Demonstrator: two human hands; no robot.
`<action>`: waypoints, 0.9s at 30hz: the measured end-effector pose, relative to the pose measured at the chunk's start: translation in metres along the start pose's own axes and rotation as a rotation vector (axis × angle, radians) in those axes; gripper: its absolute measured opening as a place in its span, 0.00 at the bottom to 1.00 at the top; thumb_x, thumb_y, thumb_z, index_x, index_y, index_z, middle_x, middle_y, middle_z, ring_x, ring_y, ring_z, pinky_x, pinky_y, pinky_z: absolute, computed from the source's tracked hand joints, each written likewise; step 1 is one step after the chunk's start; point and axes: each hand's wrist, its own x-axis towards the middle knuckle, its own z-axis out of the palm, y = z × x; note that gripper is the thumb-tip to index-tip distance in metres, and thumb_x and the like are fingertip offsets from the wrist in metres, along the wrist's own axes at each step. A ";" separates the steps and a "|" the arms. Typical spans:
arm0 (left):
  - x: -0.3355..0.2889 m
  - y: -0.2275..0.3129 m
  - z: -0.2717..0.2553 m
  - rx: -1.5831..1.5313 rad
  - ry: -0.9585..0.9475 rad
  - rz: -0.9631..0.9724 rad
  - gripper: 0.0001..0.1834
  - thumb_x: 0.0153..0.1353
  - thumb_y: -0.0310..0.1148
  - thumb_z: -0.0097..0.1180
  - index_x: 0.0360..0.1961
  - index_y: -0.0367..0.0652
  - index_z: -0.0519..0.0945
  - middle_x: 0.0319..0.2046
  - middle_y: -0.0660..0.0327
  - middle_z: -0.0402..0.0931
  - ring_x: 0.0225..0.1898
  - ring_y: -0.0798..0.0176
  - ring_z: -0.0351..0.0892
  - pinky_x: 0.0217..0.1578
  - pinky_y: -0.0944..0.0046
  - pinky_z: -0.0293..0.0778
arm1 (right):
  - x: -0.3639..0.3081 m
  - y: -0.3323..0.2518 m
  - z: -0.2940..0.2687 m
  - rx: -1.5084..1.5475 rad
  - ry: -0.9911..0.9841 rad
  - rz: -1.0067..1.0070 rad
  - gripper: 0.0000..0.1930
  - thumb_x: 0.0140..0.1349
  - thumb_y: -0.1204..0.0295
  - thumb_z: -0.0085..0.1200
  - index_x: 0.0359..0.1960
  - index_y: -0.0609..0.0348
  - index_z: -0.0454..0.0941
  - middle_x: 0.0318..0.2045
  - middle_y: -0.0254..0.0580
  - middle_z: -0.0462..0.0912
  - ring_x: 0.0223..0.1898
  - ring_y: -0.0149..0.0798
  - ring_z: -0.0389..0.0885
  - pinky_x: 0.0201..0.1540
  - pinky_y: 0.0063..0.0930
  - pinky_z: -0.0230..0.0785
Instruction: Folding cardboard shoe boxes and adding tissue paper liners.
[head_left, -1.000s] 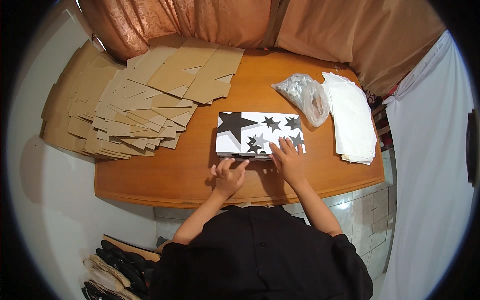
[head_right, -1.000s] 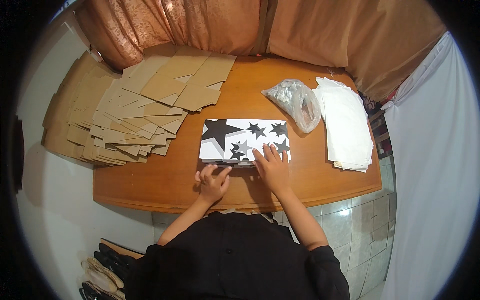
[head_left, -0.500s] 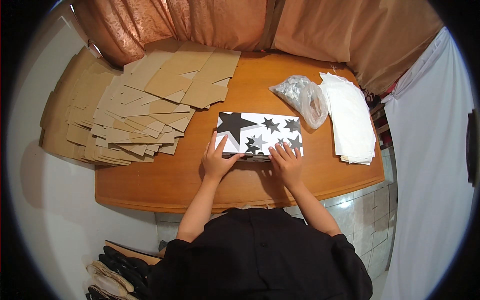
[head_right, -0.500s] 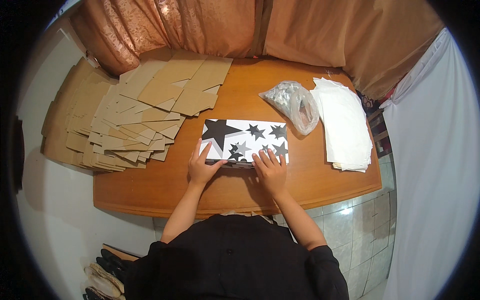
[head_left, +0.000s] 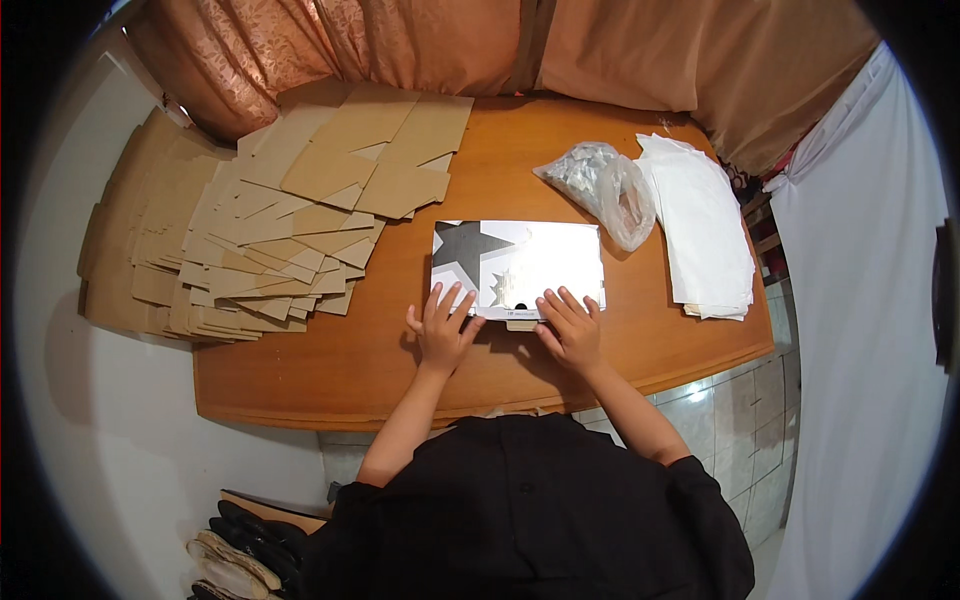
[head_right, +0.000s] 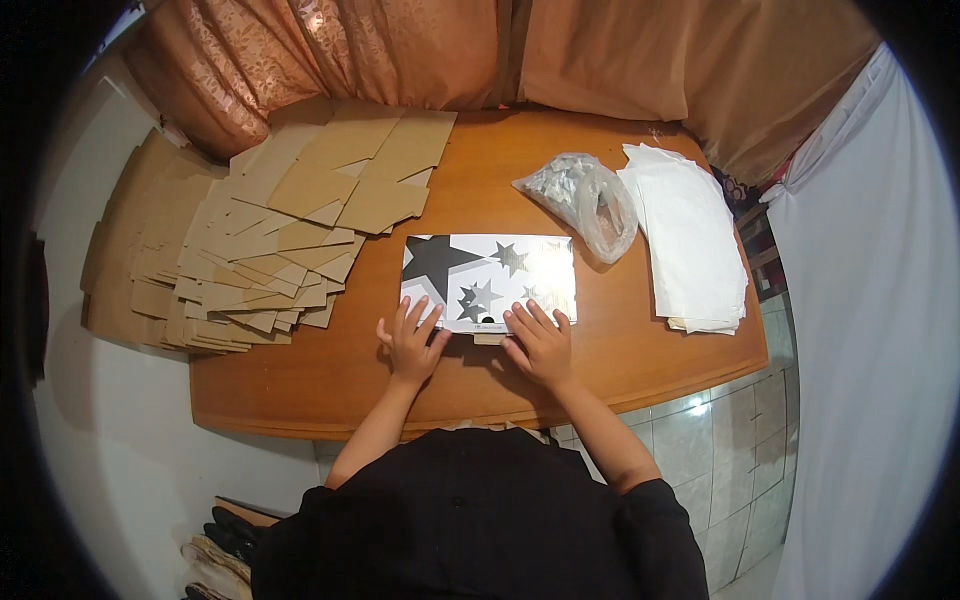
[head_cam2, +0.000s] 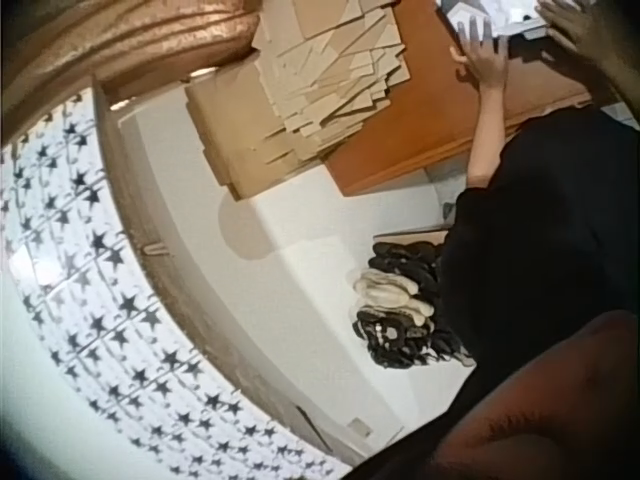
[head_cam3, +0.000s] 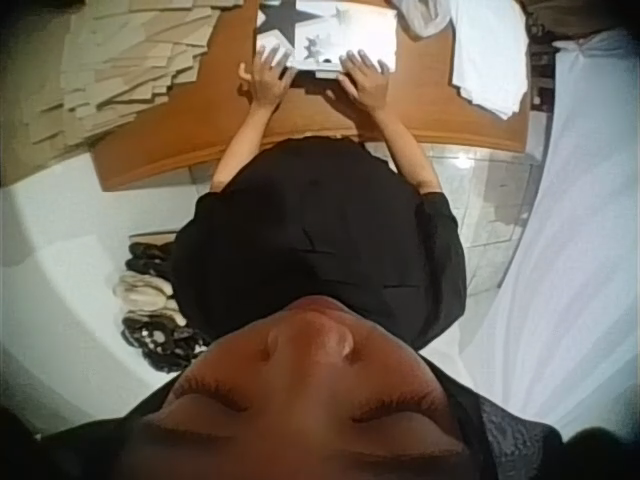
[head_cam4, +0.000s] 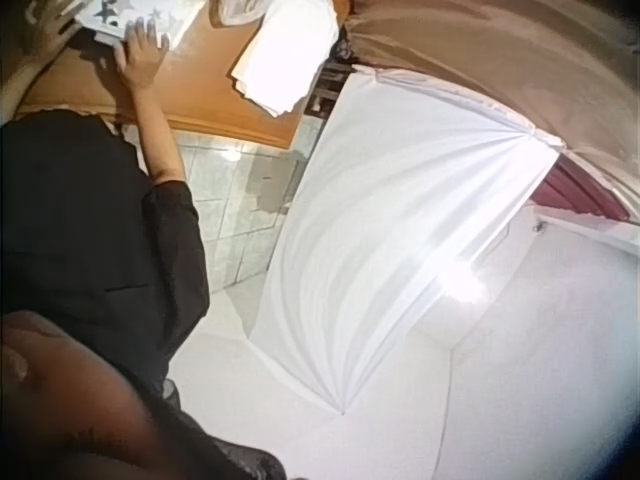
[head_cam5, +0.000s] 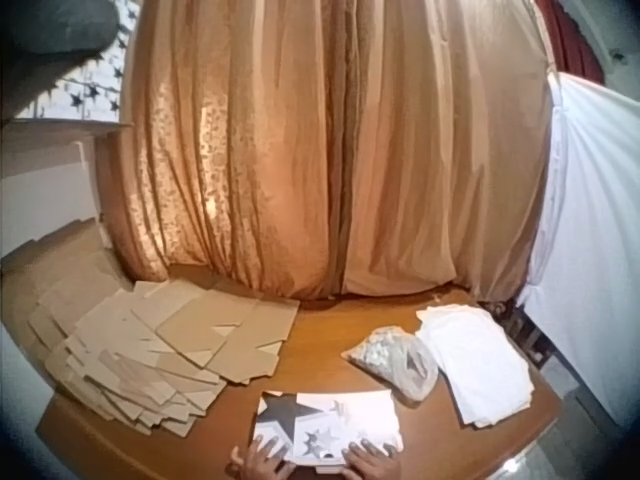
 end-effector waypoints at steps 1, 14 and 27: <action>-0.002 0.001 0.002 0.001 0.002 0.004 0.24 0.51 0.57 0.58 0.46 0.59 0.80 0.55 0.67 0.70 0.61 0.61 0.60 0.56 0.41 0.40 | 0.001 -0.001 -0.001 0.049 -0.027 0.003 0.17 0.55 0.61 0.57 0.46 0.49 0.78 0.50 0.34 0.78 0.54 0.38 0.72 0.57 0.43 0.50; 0.021 0.017 -0.003 -0.212 0.136 0.170 0.08 0.54 0.37 0.59 0.36 0.57 0.82 0.38 0.75 0.78 0.44 0.70 0.76 0.49 0.48 0.45 | 0.000 -0.014 0.010 0.093 0.086 -0.042 0.09 0.49 0.73 0.58 0.34 0.49 0.77 0.41 0.31 0.79 0.47 0.33 0.76 0.53 0.42 0.56; 0.043 0.023 -0.010 -0.340 -0.015 0.225 0.09 0.51 0.36 0.61 0.35 0.51 0.82 0.40 0.66 0.78 0.46 0.61 0.76 0.49 0.53 0.60 | 0.007 -0.009 0.018 0.076 0.133 -0.108 0.20 0.38 0.72 0.62 0.39 0.49 0.78 0.36 0.30 0.76 0.41 0.33 0.75 0.49 0.41 0.62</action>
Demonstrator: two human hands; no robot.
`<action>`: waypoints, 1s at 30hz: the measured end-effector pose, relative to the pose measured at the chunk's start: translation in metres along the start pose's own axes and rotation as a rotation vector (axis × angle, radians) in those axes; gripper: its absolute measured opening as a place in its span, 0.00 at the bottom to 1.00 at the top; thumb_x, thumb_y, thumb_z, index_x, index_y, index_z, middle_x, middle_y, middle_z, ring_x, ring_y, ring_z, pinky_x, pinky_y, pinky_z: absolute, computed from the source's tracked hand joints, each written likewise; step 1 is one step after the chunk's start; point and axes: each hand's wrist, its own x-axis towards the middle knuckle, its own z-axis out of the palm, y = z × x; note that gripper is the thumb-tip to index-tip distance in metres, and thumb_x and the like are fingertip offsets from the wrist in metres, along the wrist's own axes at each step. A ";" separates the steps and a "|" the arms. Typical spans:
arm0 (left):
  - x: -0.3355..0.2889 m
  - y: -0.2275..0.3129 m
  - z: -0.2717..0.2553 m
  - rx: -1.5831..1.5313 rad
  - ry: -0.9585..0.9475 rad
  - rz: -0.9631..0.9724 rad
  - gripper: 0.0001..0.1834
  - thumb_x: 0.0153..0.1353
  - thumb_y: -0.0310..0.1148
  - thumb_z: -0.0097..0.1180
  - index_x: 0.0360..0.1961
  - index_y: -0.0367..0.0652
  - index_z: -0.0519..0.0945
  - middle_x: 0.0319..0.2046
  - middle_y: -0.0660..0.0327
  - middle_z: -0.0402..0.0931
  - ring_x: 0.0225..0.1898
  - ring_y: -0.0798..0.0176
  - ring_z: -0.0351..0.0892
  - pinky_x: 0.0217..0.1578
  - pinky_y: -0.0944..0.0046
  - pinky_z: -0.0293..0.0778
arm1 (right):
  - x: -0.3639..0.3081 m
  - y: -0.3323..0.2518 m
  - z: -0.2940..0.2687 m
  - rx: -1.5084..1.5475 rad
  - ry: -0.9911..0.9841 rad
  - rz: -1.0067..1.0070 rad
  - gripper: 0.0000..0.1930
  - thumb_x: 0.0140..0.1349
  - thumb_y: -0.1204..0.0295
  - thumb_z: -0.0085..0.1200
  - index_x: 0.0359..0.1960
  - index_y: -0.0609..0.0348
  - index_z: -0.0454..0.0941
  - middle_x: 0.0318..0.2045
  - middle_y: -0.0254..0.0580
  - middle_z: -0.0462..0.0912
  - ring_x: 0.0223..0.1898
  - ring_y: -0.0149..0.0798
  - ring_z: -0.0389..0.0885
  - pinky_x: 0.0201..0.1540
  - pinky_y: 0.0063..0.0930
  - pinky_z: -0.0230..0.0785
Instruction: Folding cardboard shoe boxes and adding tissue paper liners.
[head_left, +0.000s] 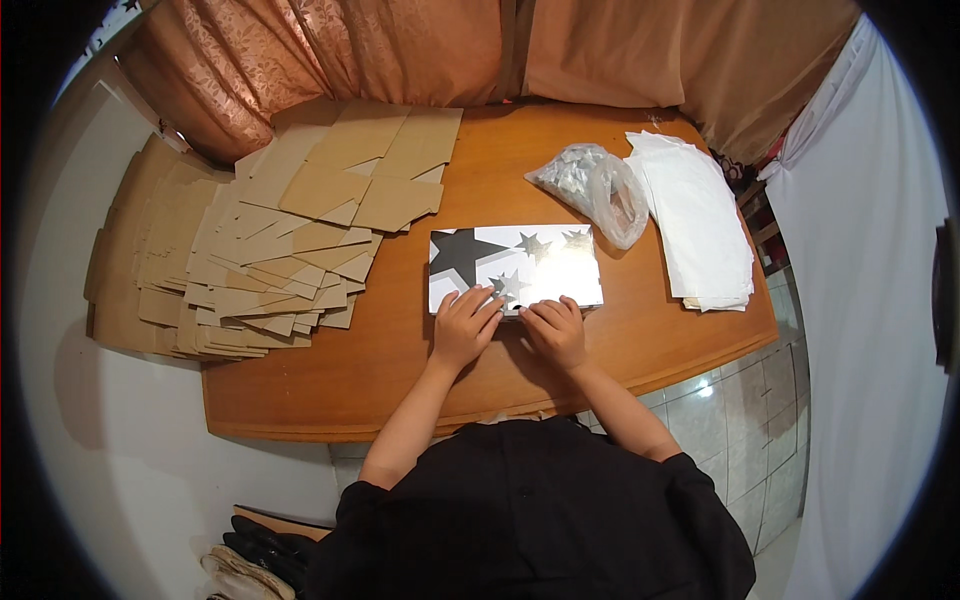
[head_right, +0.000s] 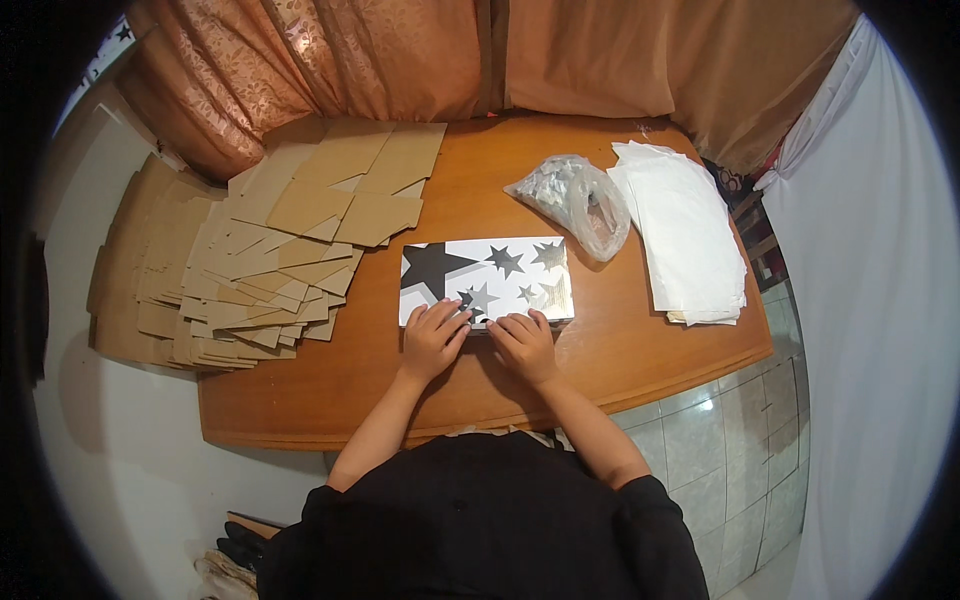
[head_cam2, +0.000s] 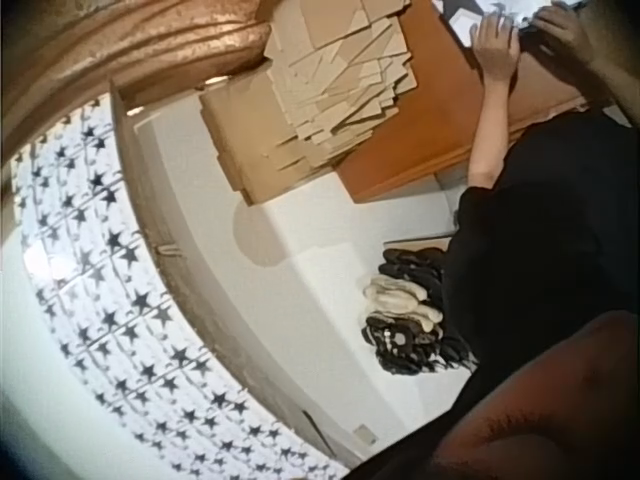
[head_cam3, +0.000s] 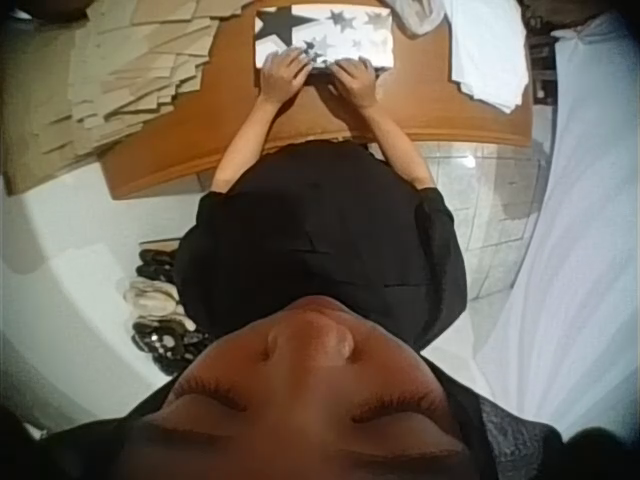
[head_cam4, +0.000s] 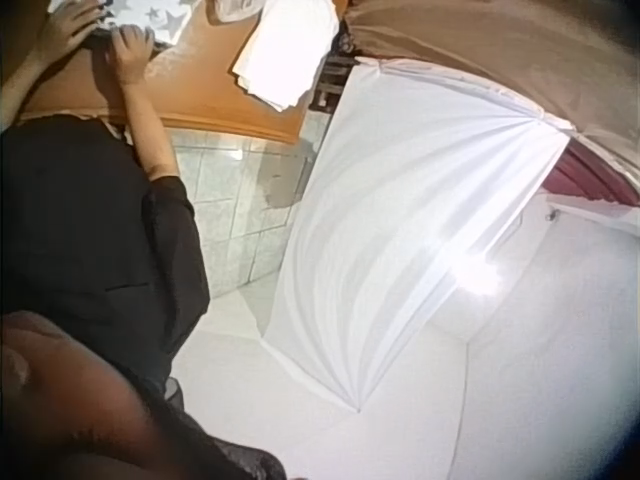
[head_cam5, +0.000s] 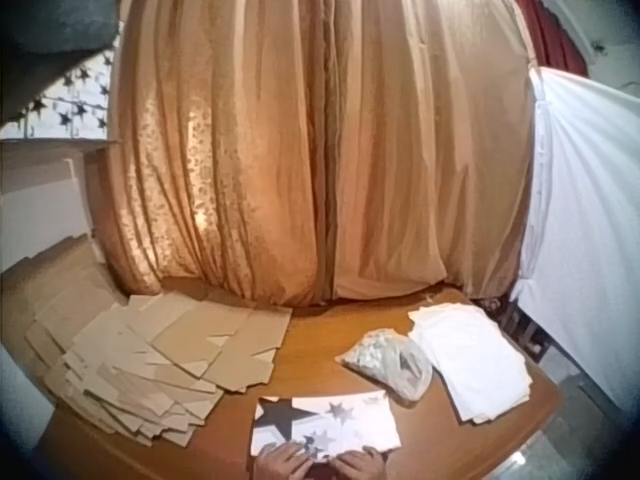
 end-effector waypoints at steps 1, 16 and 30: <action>0.000 -0.001 0.000 -0.027 -0.019 0.018 0.09 0.51 0.36 0.61 0.35 0.51 0.82 0.41 0.65 0.79 0.47 0.59 0.76 0.48 0.54 0.63 | -0.001 0.000 0.001 0.001 0.000 0.001 0.20 0.38 0.72 0.62 0.39 0.49 0.78 0.36 0.30 0.76 0.41 0.33 0.75 0.49 0.41 0.62; 0.005 0.009 0.003 -0.093 0.042 -0.095 0.06 0.46 0.37 0.64 0.27 0.52 0.82 0.35 0.67 0.81 0.46 0.63 0.77 0.48 0.55 0.59 | 0.004 0.003 -0.001 0.045 -0.096 -0.030 0.16 0.41 0.73 0.62 0.36 0.52 0.78 0.39 0.35 0.77 0.51 0.39 0.73 0.53 0.50 0.60; -0.002 0.011 0.015 -0.087 0.055 -0.171 0.08 0.47 0.38 0.64 0.28 0.48 0.82 0.36 0.66 0.80 0.47 0.65 0.77 0.48 0.57 0.58 | 0.020 0.008 0.000 0.010 -0.054 0.050 0.07 0.53 0.71 0.57 0.34 0.55 0.80 0.39 0.41 0.83 0.41 0.43 0.82 0.42 0.36 0.73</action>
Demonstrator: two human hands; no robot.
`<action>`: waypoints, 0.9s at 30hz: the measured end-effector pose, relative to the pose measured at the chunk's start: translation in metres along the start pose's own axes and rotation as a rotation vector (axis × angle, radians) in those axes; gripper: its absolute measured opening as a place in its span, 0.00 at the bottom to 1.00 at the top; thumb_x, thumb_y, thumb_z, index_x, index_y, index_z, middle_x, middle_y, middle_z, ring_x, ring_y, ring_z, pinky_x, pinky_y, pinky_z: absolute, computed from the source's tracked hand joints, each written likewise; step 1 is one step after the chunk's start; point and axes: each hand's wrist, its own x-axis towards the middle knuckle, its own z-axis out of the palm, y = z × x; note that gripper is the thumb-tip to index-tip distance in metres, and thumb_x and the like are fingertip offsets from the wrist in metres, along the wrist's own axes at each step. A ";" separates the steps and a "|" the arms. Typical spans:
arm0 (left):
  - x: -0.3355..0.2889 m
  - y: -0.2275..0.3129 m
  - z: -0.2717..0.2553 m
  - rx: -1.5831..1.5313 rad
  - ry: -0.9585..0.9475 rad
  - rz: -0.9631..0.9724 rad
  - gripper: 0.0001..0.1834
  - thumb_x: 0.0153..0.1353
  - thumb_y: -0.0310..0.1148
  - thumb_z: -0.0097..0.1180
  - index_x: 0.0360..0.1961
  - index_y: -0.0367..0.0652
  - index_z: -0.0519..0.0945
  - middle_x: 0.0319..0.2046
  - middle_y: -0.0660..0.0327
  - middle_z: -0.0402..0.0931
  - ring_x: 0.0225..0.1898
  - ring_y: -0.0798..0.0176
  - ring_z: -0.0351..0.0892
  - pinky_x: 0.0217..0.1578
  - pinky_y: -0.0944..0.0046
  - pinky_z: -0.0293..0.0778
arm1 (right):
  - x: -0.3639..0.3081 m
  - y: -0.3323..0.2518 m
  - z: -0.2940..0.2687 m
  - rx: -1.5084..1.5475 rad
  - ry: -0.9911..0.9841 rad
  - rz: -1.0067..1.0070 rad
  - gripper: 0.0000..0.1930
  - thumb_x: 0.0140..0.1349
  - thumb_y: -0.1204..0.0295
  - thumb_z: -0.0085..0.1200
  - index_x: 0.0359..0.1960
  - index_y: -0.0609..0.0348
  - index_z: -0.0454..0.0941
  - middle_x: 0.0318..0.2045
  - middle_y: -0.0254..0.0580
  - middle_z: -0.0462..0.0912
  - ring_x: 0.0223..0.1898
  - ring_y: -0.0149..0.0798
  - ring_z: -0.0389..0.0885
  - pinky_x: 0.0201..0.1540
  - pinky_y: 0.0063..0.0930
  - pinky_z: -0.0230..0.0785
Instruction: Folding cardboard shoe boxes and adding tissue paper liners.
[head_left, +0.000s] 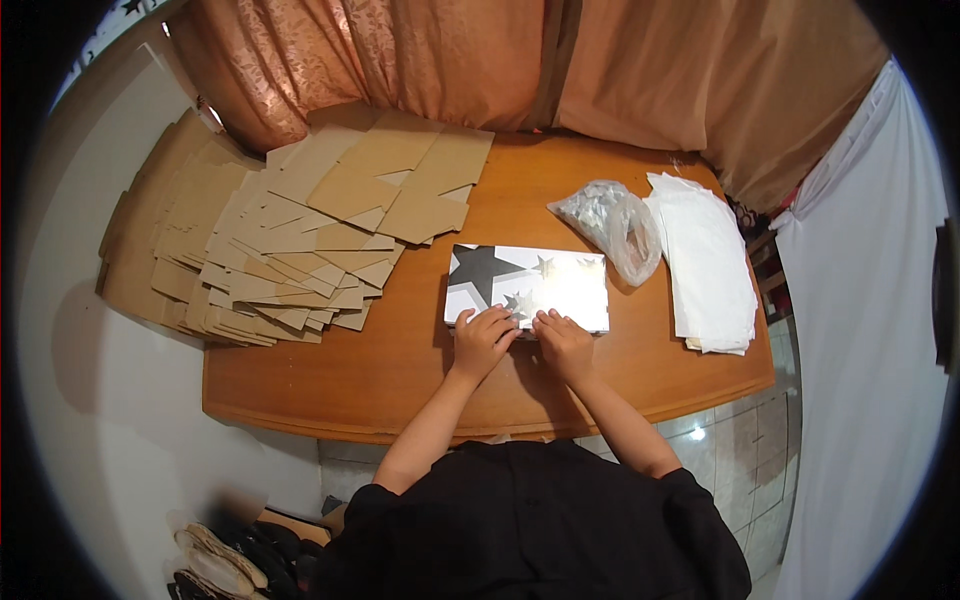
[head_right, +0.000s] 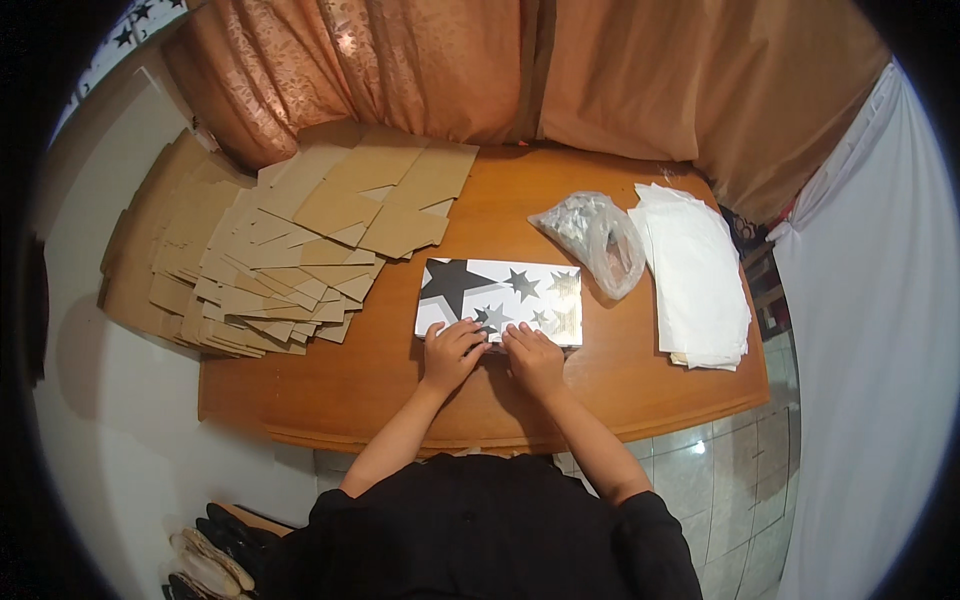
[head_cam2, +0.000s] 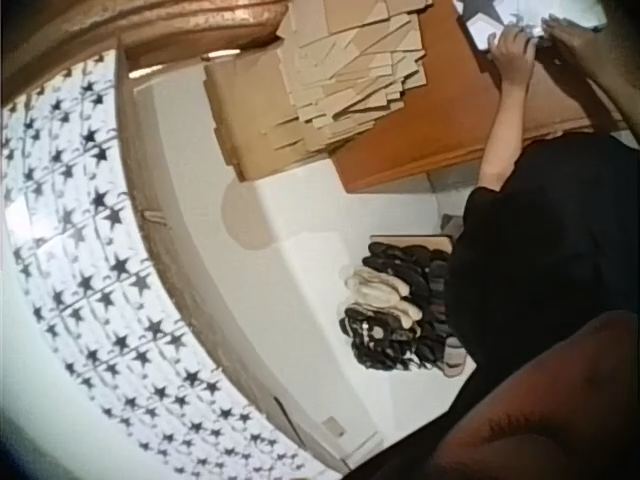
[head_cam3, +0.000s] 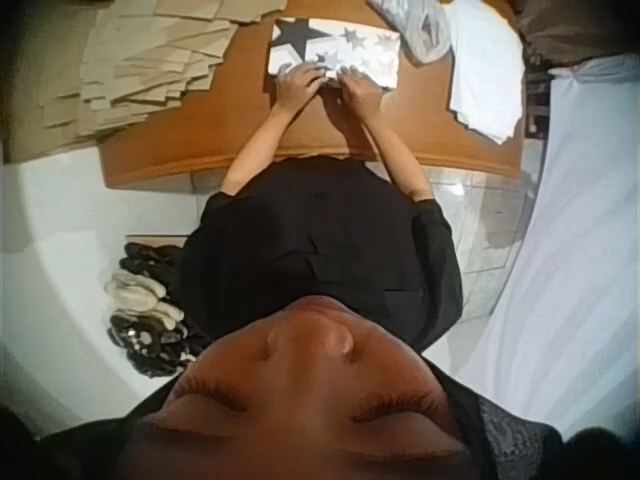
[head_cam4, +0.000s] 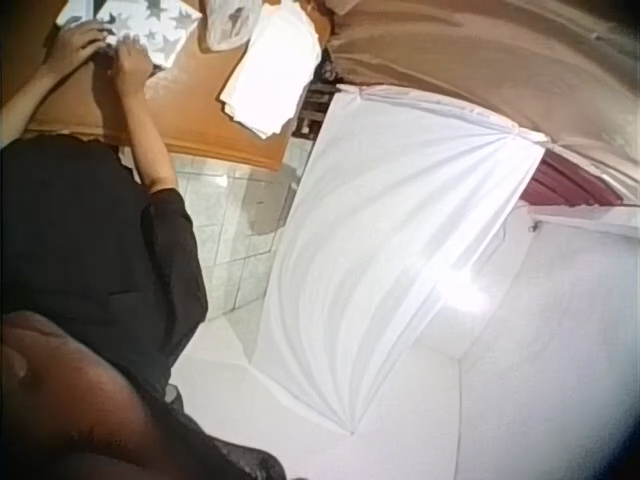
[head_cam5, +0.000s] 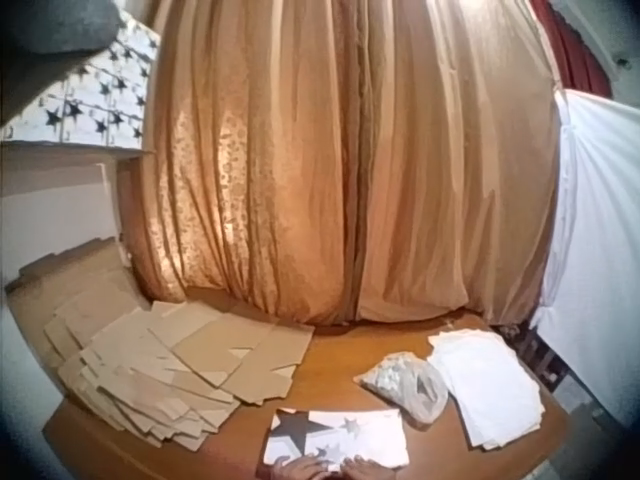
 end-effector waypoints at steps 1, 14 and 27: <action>-0.003 -0.002 0.000 0.011 0.004 -0.006 0.08 0.48 0.37 0.64 0.28 0.49 0.82 0.37 0.66 0.80 0.47 0.65 0.77 0.48 0.57 0.58 | 0.003 0.003 -0.005 0.140 -0.058 0.042 0.09 0.52 0.68 0.59 0.34 0.56 0.80 0.37 0.40 0.83 0.38 0.43 0.82 0.40 0.34 0.73; -0.062 0.072 0.033 -0.061 0.231 -0.570 0.16 0.52 0.36 0.60 0.42 0.44 0.75 0.41 0.54 0.74 0.47 0.52 0.71 0.51 0.53 0.60 | 0.068 0.113 -0.036 0.123 -0.522 0.458 0.19 0.60 0.55 0.48 0.40 0.57 0.80 0.37 0.51 0.81 0.42 0.47 0.80 0.48 0.43 0.66; -0.114 0.184 -0.058 -1.339 0.713 -0.928 0.39 0.62 0.29 0.43 0.70 0.47 0.38 0.67 0.56 0.48 0.66 0.60 0.51 0.62 0.62 0.52 | -0.009 0.006 -0.080 1.307 -0.796 -0.093 0.45 0.50 0.57 0.63 0.65 0.66 0.52 0.64 0.59 0.49 0.65 0.53 0.51 0.65 0.39 0.46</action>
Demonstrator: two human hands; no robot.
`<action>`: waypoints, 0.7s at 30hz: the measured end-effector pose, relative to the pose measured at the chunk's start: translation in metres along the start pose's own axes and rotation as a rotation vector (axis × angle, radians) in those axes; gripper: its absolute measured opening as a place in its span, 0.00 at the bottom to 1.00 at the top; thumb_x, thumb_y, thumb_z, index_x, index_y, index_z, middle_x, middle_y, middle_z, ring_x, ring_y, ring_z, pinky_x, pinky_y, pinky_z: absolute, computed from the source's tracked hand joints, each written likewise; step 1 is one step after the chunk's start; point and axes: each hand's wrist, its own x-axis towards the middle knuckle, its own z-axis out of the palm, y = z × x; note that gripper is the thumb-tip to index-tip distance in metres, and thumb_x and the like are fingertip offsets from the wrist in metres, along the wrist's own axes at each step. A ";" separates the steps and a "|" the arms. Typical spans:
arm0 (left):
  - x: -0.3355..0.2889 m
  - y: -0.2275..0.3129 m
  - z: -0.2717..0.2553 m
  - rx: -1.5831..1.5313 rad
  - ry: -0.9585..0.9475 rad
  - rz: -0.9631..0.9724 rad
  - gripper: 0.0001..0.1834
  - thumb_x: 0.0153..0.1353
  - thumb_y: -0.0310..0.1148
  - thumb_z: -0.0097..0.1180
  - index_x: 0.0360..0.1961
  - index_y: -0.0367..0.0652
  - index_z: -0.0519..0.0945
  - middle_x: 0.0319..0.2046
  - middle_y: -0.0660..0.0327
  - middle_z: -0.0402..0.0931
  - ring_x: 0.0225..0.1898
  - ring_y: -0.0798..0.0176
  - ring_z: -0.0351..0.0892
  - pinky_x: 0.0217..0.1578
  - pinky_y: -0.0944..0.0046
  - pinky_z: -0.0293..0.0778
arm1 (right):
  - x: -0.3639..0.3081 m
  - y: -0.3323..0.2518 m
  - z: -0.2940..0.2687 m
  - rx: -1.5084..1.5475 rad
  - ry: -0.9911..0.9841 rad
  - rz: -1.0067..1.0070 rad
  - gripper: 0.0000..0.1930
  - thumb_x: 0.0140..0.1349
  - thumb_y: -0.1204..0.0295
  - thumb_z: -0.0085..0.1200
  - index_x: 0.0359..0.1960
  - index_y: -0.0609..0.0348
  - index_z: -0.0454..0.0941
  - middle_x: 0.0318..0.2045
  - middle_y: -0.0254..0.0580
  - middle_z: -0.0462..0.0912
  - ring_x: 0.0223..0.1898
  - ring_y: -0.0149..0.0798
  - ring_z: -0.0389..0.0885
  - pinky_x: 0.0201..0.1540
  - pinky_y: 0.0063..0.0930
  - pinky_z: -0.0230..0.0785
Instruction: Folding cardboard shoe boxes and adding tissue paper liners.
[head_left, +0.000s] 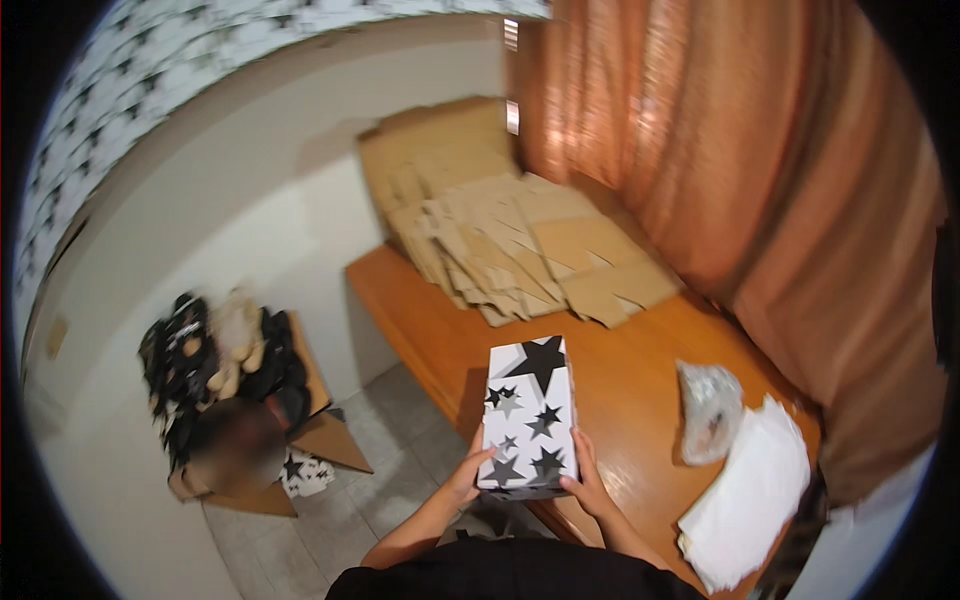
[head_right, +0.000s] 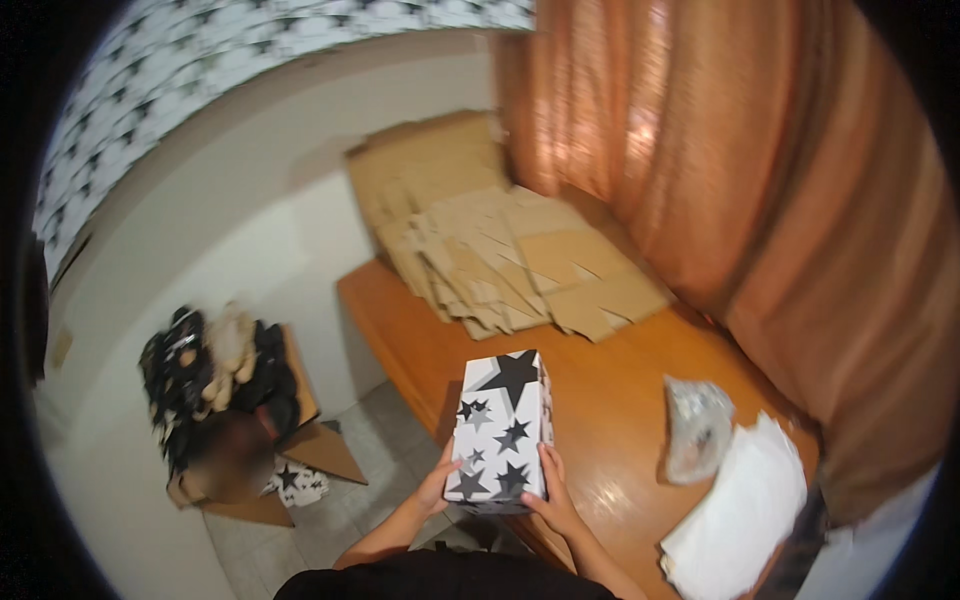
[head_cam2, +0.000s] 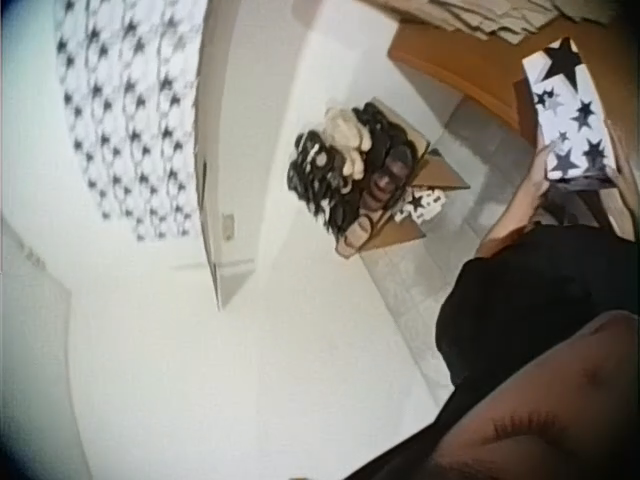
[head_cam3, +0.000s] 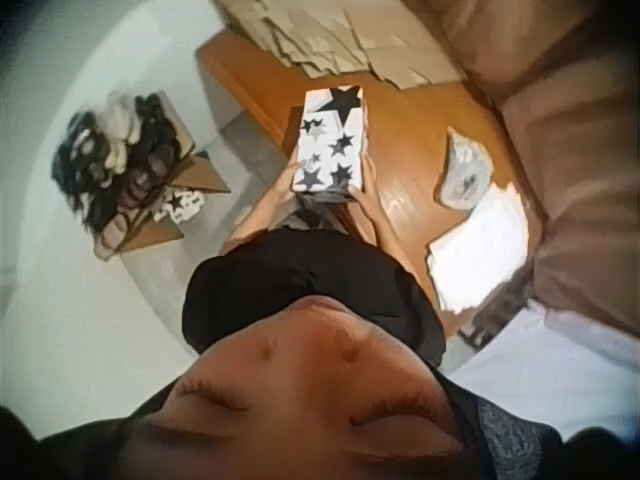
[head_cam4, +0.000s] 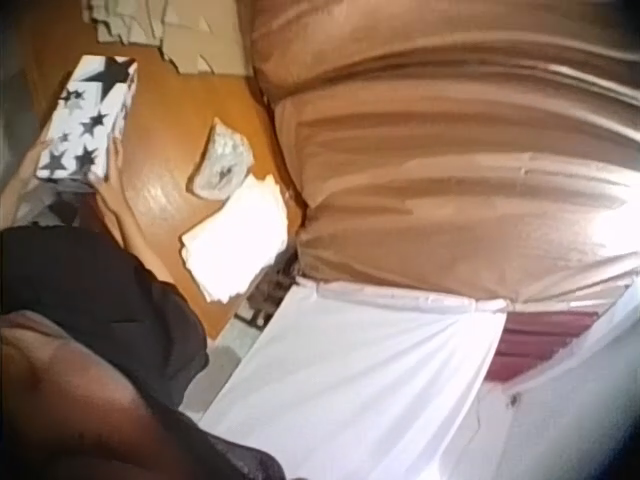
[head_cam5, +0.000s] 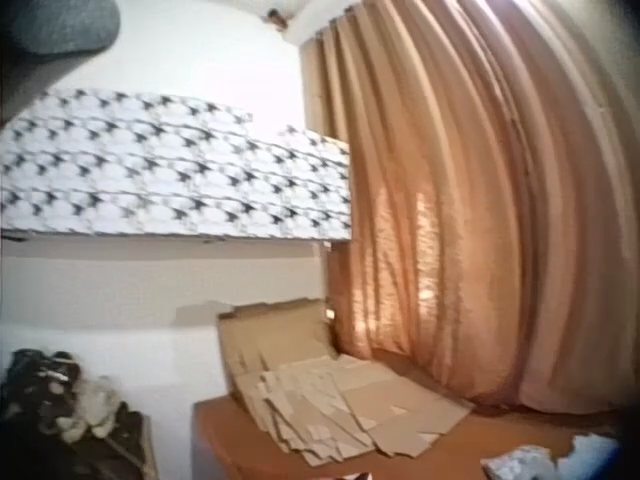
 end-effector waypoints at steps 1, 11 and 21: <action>-0.016 0.006 0.003 0.044 -0.017 0.095 0.41 0.61 0.30 0.45 0.70 0.47 0.36 0.67 0.56 0.46 0.67 0.61 0.49 0.63 0.63 0.51 | 0.008 -0.010 0.000 -0.134 -0.131 -0.087 0.53 0.46 0.54 0.66 0.67 0.63 0.45 0.66 0.61 0.44 0.68 0.55 0.44 0.66 0.44 0.40; -0.220 0.163 0.002 0.507 0.095 0.762 0.63 0.45 0.40 0.63 0.68 0.42 0.26 0.70 0.56 0.27 0.71 0.60 0.29 0.65 0.61 0.31 | 0.068 -0.143 0.156 0.142 -0.445 -0.494 0.61 0.33 0.74 0.75 0.68 0.58 0.43 0.69 0.53 0.37 0.69 0.46 0.45 0.66 0.38 0.47; -0.419 0.301 -0.039 1.153 0.449 1.178 0.75 0.33 0.27 0.73 0.67 0.48 0.20 0.69 0.53 0.36 0.69 0.56 0.38 0.64 0.57 0.44 | 0.095 -0.323 0.386 0.627 -0.542 -0.816 0.48 0.45 0.73 0.68 0.65 0.65 0.49 0.66 0.55 0.52 0.66 0.44 0.54 0.65 0.35 0.48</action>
